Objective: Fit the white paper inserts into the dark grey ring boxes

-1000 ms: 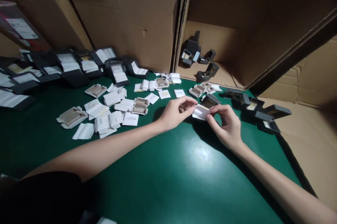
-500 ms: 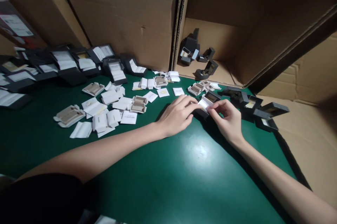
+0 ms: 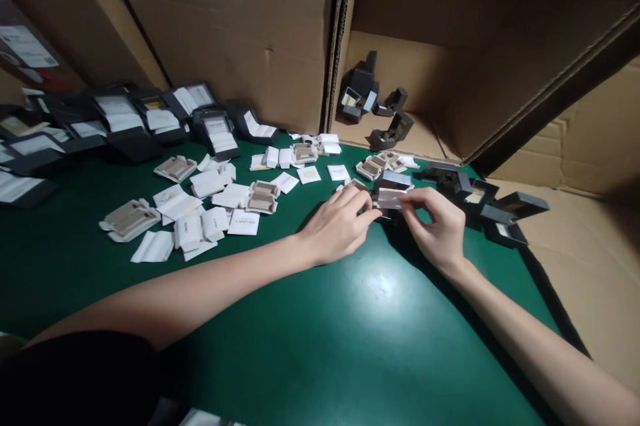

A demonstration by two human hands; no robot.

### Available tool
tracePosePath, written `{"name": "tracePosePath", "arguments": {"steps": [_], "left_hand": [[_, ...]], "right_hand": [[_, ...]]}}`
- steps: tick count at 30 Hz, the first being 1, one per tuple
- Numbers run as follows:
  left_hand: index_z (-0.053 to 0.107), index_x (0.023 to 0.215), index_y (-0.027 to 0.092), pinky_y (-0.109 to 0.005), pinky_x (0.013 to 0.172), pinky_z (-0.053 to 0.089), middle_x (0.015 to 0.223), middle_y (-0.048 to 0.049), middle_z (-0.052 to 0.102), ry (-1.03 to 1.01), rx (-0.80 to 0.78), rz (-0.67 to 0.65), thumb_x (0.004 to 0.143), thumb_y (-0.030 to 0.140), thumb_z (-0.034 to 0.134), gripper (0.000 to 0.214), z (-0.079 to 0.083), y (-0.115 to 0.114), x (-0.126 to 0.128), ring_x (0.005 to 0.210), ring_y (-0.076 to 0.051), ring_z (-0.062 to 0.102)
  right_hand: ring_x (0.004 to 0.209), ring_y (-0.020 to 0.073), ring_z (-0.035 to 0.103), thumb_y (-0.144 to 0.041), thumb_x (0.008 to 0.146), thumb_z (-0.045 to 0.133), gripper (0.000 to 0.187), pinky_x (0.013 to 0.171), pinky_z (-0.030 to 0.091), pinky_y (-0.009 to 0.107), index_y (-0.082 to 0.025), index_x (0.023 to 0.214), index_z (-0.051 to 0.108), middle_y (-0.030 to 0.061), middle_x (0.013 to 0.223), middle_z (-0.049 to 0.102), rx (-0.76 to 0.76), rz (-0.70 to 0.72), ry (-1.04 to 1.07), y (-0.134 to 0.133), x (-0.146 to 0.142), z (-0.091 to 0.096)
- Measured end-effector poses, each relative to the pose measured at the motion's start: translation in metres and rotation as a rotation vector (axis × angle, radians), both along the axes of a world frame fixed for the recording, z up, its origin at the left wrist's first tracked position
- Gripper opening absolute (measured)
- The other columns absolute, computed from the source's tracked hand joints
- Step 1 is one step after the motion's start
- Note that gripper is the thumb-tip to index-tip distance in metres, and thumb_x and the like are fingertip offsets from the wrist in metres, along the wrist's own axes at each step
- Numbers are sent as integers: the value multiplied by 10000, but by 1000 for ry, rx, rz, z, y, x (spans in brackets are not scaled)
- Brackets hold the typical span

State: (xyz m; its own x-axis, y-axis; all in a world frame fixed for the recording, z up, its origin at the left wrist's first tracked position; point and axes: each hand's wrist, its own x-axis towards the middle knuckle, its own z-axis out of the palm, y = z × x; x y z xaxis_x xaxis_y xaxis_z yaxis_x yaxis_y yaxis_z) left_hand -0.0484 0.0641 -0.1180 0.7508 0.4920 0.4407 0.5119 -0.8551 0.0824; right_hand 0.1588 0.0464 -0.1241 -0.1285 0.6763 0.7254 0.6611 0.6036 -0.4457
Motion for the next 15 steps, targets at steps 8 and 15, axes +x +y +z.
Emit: {"name": "tracePosePath", "arguments": {"steps": [8, 15], "left_hand": [[600, 1137, 128, -369, 869, 462, 1053, -103, 536, -4, 41, -38, 885, 112, 440, 299, 0, -1, 0, 1009, -231, 480], [595, 1149, 119, -379, 899, 459, 1094, -115, 537, 2, 67, -36, 878, 104, 443, 311, 1, -1, 0, 1028, -234, 494]], "right_hand": [[798, 188, 638, -162, 845, 527, 166, 697, 522, 335, -219, 927, 659, 60, 875, 680, -82, 28, -56, 1, 0, -1], [853, 204, 638, -148, 850, 522, 224, 747, 538, 368, -216, 999, 674, 85, 943, 686, -34, 26, -120, 1, -3, -2]]}}
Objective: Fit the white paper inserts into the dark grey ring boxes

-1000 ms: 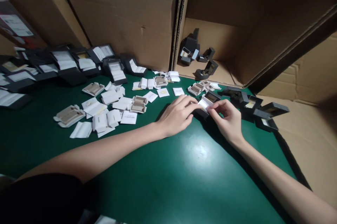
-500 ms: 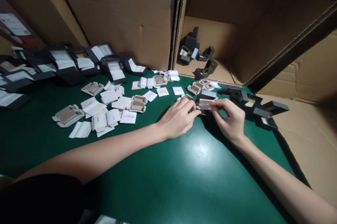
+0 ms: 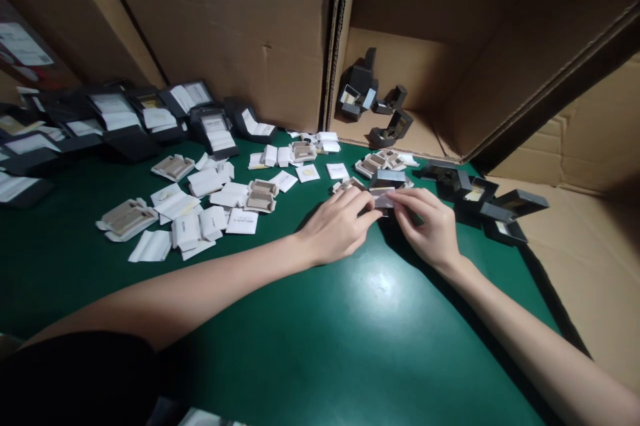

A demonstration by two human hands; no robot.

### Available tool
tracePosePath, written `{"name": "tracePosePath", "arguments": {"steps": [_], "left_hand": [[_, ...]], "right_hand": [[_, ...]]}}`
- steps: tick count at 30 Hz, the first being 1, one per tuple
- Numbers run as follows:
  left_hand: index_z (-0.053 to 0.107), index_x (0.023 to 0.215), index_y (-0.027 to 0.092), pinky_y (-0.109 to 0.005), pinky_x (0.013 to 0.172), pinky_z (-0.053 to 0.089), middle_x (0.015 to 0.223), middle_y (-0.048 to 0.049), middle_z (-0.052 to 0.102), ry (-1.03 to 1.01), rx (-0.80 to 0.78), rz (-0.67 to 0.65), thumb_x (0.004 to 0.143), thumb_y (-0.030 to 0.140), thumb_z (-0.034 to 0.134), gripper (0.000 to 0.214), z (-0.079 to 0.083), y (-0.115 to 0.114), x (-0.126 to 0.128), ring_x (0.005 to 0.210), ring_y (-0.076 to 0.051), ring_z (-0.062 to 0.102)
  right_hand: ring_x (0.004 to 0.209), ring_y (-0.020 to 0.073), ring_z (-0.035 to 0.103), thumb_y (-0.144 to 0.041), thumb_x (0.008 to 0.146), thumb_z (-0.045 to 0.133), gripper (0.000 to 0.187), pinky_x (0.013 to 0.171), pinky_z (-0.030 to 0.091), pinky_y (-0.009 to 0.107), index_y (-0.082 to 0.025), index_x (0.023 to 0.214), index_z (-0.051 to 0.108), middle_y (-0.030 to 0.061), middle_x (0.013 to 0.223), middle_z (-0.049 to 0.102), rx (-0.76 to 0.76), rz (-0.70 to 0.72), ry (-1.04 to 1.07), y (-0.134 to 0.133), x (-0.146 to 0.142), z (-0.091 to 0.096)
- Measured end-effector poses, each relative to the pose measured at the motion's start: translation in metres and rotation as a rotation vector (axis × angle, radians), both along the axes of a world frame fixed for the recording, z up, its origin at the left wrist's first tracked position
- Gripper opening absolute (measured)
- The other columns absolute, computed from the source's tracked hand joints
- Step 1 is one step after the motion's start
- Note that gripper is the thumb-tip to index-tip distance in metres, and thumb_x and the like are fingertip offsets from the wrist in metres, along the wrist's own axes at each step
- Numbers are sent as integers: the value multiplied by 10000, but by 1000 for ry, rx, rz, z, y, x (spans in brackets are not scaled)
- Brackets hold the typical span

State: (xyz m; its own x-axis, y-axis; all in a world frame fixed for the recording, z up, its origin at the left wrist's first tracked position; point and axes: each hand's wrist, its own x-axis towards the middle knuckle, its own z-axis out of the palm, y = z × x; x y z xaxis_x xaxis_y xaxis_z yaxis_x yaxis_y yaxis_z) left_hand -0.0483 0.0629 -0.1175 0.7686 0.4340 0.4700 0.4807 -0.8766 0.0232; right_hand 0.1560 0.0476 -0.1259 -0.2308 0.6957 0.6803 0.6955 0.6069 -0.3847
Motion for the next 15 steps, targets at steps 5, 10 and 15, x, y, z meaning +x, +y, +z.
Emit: {"name": "tracePosePath", "arguments": {"steps": [5, 10, 15], "left_hand": [[609, 1111, 128, -374, 889, 466, 1085, -106, 553, -29, -8, -1, 869, 95, 451, 292, -1, 0, 0, 1017, -228, 500], [618, 1080, 121, -384, 913, 457, 1097, -103, 560, -46, -36, 27, 815, 56, 463, 314, -1, 1, -1, 1038, -233, 498], [620, 1070, 126, -383, 909, 461, 1080, -95, 566, -67, -46, 36, 802, 52, 461, 321, 0, 1, -1, 1024, -229, 508]], "right_hand": [[908, 209, 640, -130, 857, 517, 253, 775, 540, 364, -206, 1047, 666, 109, 1007, 669, 39, 60, -34, 0, -1, -1], [906, 201, 640, -145, 887, 484, 257, 771, 531, 363, -219, 1062, 657, 99, 998, 667, 13, 39, 3, -1, -1, -2], [911, 208, 640, -175, 895, 483, 246, 786, 512, 383, -229, 1059, 658, 88, 1013, 671, -33, 18, 16, -2, -1, -2]]}}
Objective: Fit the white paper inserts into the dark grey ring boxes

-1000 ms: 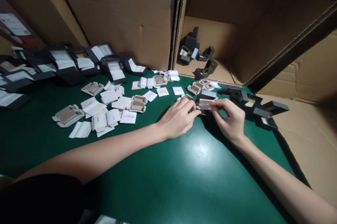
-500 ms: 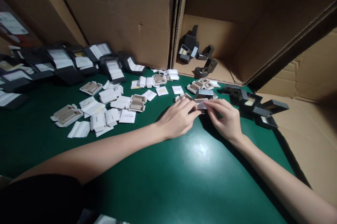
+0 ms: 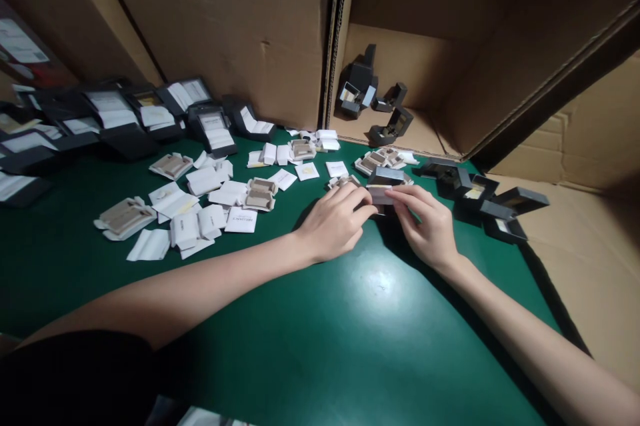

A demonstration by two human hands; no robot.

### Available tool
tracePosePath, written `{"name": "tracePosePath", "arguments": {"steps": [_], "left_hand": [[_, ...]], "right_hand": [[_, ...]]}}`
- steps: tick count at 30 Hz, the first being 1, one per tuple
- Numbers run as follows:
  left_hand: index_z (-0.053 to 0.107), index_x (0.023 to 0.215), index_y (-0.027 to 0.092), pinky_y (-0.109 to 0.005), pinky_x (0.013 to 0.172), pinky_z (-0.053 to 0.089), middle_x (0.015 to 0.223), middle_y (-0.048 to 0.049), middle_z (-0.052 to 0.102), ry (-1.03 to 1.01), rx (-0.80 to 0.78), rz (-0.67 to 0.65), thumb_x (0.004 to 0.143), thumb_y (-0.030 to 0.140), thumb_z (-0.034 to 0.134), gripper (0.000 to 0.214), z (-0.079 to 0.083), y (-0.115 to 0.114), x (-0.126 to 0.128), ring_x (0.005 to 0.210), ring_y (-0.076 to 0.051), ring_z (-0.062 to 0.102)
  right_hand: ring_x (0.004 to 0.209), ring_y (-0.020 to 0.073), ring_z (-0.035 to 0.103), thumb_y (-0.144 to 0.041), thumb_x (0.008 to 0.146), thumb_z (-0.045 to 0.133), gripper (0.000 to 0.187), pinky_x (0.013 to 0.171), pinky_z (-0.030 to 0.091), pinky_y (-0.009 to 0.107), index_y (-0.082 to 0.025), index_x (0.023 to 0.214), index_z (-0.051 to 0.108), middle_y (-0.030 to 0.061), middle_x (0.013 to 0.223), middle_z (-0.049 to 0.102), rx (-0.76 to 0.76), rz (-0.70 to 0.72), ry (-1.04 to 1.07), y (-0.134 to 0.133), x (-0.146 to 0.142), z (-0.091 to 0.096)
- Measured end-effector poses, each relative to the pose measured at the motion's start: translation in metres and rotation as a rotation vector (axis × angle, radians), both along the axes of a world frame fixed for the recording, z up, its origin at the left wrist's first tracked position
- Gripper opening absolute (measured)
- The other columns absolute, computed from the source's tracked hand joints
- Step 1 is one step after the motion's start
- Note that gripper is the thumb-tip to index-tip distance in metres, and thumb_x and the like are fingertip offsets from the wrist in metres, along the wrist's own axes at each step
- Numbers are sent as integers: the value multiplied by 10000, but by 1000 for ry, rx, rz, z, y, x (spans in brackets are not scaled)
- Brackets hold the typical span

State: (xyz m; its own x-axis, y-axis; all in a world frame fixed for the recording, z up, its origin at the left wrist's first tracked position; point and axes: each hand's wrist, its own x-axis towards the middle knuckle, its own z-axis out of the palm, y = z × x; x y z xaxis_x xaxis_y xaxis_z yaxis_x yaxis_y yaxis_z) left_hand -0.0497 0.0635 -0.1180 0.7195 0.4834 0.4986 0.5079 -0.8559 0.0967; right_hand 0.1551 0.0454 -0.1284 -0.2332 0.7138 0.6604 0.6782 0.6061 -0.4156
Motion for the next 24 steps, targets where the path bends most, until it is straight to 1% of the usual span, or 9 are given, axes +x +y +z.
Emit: {"name": "tracePosePath", "arguments": {"steps": [5, 7, 9, 11, 17, 21, 24], "left_hand": [[617, 1076, 133, -378, 896, 466, 1072, -94, 567, -3, -1, 1, 796, 48, 461, 331, 0, 0, 0, 1024, -229, 506], [613, 1082, 133, -378, 900, 464, 1076, -95, 565, -4, -1, 2, 797, 44, 458, 337, 0, 0, 0, 1024, -226, 506], [611, 1084, 133, -377, 900, 463, 1075, -95, 564, 0, -2, 4, 799, 43, 456, 337, 0, -1, 0, 1026, -226, 505], [615, 1073, 129, -374, 894, 462, 1068, -94, 563, 6, -3, 7, 803, 44, 453, 326, 0, -1, 0, 1025, -227, 505], [620, 1066, 128, -360, 868, 465, 1055, -93, 566, 12, -3, 14, 805, 42, 450, 323, 2, -1, 0, 1009, -225, 506], [612, 1070, 126, -361, 873, 468, 1073, -97, 569, 14, -9, 5, 808, 43, 450, 319, 2, -1, 1, 1014, -224, 509], [610, 1051, 122, -367, 895, 466, 1102, -97, 575, 11, -10, -3, 810, 43, 452, 299, 0, 0, 1, 1028, -225, 508]], "right_hand": [[946, 205, 642, -227, 906, 481, 229, 796, 526, 369, -234, 1027, 676, 75, 1045, 668, -149, 12, 159, -1, -3, 5], [952, 204, 645, -235, 903, 487, 226, 815, 527, 371, -229, 1017, 682, 72, 1042, 673, -175, 4, 189, -2, -4, 5], [958, 210, 645, -225, 899, 489, 230, 838, 517, 384, -225, 1025, 681, 71, 1039, 680, -168, -6, 154, -1, -4, 4], [957, 218, 642, -208, 900, 478, 245, 831, 511, 396, -219, 1051, 671, 78, 1055, 679, -141, -16, 74, 0, -4, 1], [949, 250, 591, -161, 898, 431, 313, 782, 502, 431, -218, 1131, 632, 116, 1080, 642, 0, -39, -173, 2, -2, -8], [891, 229, 546, -165, 897, 427, 320, 701, 499, 389, -241, 1135, 629, 123, 1092, 562, 10, -87, -213, 1, -2, -8], [823, 194, 534, -234, 906, 458, 286, 650, 493, 351, -240, 1134, 632, 113, 1073, 491, -28, -126, -197, 0, -2, -7]]}}
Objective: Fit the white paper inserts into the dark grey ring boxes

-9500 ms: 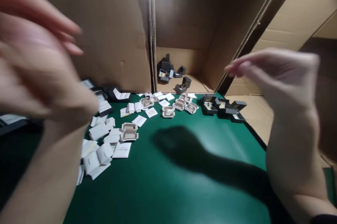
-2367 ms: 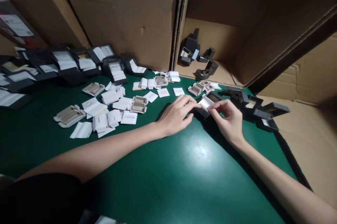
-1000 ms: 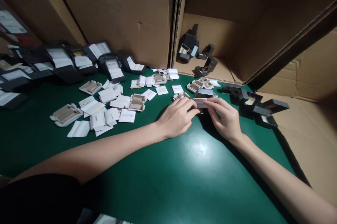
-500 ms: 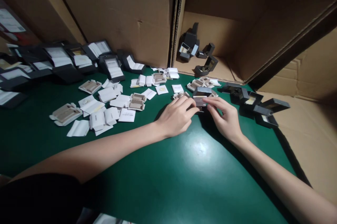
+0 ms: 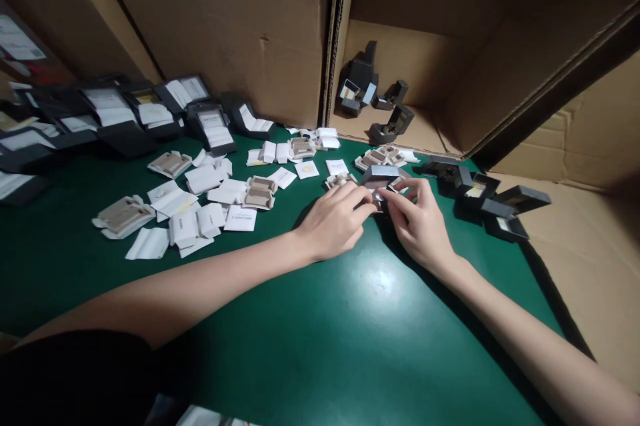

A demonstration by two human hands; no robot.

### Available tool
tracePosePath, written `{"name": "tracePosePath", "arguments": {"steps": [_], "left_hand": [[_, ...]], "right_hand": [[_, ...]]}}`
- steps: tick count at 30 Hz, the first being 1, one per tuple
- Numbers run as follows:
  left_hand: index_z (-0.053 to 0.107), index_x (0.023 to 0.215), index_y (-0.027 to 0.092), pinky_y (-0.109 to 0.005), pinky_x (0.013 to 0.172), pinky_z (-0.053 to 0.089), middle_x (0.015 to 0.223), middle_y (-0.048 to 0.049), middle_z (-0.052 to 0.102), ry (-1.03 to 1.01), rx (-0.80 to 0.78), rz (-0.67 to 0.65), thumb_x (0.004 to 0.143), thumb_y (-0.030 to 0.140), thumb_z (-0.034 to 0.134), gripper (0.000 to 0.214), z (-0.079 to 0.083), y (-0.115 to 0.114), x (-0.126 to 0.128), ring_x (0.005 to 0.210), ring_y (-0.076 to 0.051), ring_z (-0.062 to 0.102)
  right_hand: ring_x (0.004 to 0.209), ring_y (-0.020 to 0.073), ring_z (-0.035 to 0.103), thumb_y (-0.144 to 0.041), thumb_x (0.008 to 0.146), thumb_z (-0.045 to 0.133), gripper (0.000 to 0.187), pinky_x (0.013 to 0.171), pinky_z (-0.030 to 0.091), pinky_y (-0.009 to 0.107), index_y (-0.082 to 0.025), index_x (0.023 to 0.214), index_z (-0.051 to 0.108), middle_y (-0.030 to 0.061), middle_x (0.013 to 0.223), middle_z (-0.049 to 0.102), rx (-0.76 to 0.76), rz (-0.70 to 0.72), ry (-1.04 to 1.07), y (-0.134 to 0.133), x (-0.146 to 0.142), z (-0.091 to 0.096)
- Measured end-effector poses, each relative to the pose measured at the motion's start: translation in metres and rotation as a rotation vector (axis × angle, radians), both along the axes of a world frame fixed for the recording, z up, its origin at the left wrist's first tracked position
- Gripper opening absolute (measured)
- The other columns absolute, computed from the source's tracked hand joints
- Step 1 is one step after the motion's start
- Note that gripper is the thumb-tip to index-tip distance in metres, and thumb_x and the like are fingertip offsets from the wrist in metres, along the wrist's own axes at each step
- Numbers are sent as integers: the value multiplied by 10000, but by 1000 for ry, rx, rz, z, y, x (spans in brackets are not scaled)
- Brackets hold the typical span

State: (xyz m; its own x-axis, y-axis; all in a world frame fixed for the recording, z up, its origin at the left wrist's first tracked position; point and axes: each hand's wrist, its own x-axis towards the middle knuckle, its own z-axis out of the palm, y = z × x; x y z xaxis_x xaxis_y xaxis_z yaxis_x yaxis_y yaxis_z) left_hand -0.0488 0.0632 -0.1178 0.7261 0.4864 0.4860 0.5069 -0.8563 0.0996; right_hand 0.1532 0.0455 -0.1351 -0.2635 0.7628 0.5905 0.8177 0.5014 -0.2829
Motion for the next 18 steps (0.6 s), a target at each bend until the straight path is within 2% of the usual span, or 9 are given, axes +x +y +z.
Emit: {"name": "tracePosePath", "arguments": {"steps": [3, 7, 18], "left_hand": [[604, 1061, 123, -371, 907, 462, 1122, -93, 583, 6, -6, 1, 813, 42, 454, 301, -1, 0, 0, 1043, -228, 505], [601, 1031, 114, -373, 892, 467, 1104, -95, 603, 25, 8, -9, 823, 52, 458, 260, -2, 0, 0, 1026, -231, 505], [584, 1019, 108, -358, 867, 473, 1124, -92, 606, 58, -7, 16, 824, 65, 465, 232, -3, 0, 2, 1021, -238, 499]], "right_hand": [[830, 188, 540, -309, 902, 503, 266, 673, 502, 342, -232, 1115, 641, 94, 1015, 462, -31, 3, 16, -1, 0, 2], [843, 185, 547, -312, 907, 506, 247, 691, 505, 331, -219, 1071, 665, 79, 956, 460, -42, 32, 22, -2, -2, 4], [821, 184, 550, -324, 914, 498, 275, 666, 493, 327, -183, 1046, 694, 96, 979, 496, -79, 52, -28, -3, -3, 5]]}}
